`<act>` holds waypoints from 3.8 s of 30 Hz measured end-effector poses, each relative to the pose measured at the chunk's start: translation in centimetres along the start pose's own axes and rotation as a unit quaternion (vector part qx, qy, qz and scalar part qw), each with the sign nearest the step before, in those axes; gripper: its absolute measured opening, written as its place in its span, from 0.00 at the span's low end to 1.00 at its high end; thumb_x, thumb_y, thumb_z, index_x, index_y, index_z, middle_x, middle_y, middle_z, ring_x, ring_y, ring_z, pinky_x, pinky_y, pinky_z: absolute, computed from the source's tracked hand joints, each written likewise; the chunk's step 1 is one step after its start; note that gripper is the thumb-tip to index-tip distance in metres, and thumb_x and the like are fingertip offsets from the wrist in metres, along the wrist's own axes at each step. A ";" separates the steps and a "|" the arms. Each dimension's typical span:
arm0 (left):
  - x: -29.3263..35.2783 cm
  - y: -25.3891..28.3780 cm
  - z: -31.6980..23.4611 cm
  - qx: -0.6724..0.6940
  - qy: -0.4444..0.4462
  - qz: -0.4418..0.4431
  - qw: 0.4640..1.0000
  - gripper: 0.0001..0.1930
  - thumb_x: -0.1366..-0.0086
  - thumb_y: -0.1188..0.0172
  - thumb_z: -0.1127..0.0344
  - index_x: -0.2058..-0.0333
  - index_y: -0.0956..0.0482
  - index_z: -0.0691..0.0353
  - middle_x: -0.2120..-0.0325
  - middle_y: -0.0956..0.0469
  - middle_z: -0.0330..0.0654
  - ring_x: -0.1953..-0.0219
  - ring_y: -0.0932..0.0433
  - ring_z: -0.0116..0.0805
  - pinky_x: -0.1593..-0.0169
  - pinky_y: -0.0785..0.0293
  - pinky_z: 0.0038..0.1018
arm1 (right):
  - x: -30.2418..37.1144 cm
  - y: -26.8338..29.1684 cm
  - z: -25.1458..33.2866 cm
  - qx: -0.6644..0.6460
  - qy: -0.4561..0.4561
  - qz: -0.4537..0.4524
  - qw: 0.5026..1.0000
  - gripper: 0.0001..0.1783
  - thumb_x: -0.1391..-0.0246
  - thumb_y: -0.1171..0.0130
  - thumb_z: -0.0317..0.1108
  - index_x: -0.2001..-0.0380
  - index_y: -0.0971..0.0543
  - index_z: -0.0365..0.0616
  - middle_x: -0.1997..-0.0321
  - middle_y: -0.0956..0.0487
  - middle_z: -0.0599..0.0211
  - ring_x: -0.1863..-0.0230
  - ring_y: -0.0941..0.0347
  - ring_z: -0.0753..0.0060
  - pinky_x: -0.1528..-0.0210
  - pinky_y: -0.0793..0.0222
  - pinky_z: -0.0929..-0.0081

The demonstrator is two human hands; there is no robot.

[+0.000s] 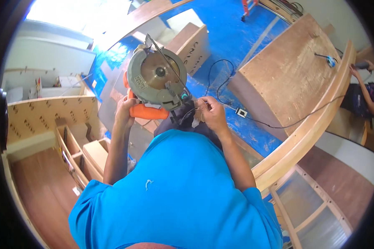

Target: The person measures a piece of wood with a ruler and pencil, then cuts the wood using a circular saw and a hand saw.

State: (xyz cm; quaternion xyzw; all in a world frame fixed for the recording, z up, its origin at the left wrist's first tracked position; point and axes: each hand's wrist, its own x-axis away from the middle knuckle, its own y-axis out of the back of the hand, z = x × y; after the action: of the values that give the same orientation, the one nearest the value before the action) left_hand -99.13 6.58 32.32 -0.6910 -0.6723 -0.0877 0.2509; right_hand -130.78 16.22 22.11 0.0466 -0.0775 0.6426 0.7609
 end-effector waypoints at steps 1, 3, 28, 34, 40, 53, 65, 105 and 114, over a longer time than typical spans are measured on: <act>0.6 0.7 0.3 0.003 -0.003 -0.017 1.000 0.19 0.45 0.42 0.74 0.52 0.24 0.71 0.61 0.19 0.45 0.62 0.17 0.34 0.53 0.19 0.30 | 0.4 -1.3 1.0 0.008 0.042 0.004 0.999 0.15 0.33 0.36 0.42 0.59 0.15 0.40 0.67 0.17 0.67 0.66 0.22 0.76 0.60 0.26 0.74; 0.4 2.2 0.9 0.009 -0.006 -0.047 0.999 0.19 0.45 0.42 0.74 0.53 0.24 0.71 0.61 0.19 0.45 0.63 0.17 0.36 0.53 0.19 0.31 | -0.2 -2.5 3.1 0.048 0.046 0.043 0.997 0.15 0.36 0.32 0.40 0.56 0.16 0.40 0.63 0.18 0.63 0.64 0.22 0.73 0.60 0.26 0.72; -9.1 22.1 -0.1 0.012 -0.066 -0.207 0.976 0.22 0.54 0.40 0.74 0.56 0.21 0.65 0.63 0.21 0.39 0.62 0.20 0.33 0.59 0.24 0.28 | -14.7 -28.9 -1.8 0.296 0.270 0.297 0.867 0.11 0.49 0.28 0.36 0.70 0.19 0.43 0.64 0.19 0.57 0.59 0.21 0.47 0.56 0.26 0.53; -10.9 27.1 -4.1 0.053 0.005 -0.184 0.981 0.18 0.51 0.40 0.78 0.57 0.22 0.69 0.69 0.19 0.45 0.66 0.17 0.37 0.60 0.20 0.33 | -18.2 -34.2 0.5 0.253 0.163 0.378 0.876 0.10 0.46 0.28 0.36 0.70 0.18 0.42 0.67 0.20 0.56 0.59 0.21 0.48 0.56 0.25 0.55; -11.9 29.3 -7.4 0.120 0.029 -0.135 0.983 0.21 0.50 0.39 0.78 0.53 0.23 0.70 0.64 0.20 0.47 0.71 0.18 0.39 0.66 0.20 0.36 | -17.9 -36.5 0.8 0.150 0.103 0.238 0.954 0.18 0.45 0.25 0.38 0.56 0.19 0.41 0.60 0.20 0.59 0.63 0.22 0.65 0.59 0.24 0.69; -14.7 31.4 -10.6 0.091 -0.009 -0.198 0.976 0.24 0.48 0.38 0.78 0.49 0.25 0.70 0.64 0.20 0.48 0.70 0.18 0.40 0.64 0.20 0.37 | -21.8 -45.5 4.3 0.312 0.077 0.301 0.898 0.63 0.59 0.17 0.51 0.28 0.40 0.33 0.39 0.29 0.41 0.39 0.27 0.41 0.36 0.30 0.53; -22.1 28.9 -16.8 0.105 -0.103 -0.100 0.984 0.29 0.41 0.33 0.68 0.41 0.30 0.66 0.59 0.20 0.44 0.68 0.19 0.29 0.61 0.19 0.27 | -33.0 -49.1 6.5 0.237 0.109 0.282 0.923 0.45 0.60 0.19 0.47 0.41 0.22 0.35 0.52 0.20 0.44 0.50 0.22 0.46 0.45 0.26 0.54; -56.3 45.3 -15.5 -0.207 -0.155 -0.281 0.924 0.33 0.56 0.38 0.70 0.46 0.20 0.70 0.58 0.19 0.38 0.58 0.21 0.31 0.51 0.24 0.29 | -72.5 -65.1 -8.5 0.132 0.013 0.352 0.926 0.14 0.46 0.27 0.42 0.67 0.12 0.41 0.71 0.13 0.63 0.68 0.17 0.74 0.62 0.25 0.72; -57.2 46.4 -13.1 -0.205 -0.120 -0.293 0.926 0.30 0.54 0.38 0.72 0.47 0.20 0.70 0.64 0.19 0.39 0.65 0.20 0.27 0.58 0.22 0.27 | -70.2 -65.0 -11.1 0.070 -0.032 0.344 0.936 0.05 0.41 0.32 0.29 0.65 0.14 0.40 0.70 0.14 0.70 0.69 0.21 0.81 0.63 0.25 0.75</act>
State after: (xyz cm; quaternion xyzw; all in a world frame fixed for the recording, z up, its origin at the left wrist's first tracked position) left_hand -55.75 -48.75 6.76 -0.5049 -0.8372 -0.2094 -0.0159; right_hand -77.47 -61.06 0.60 0.0908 -0.0672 0.8671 0.4852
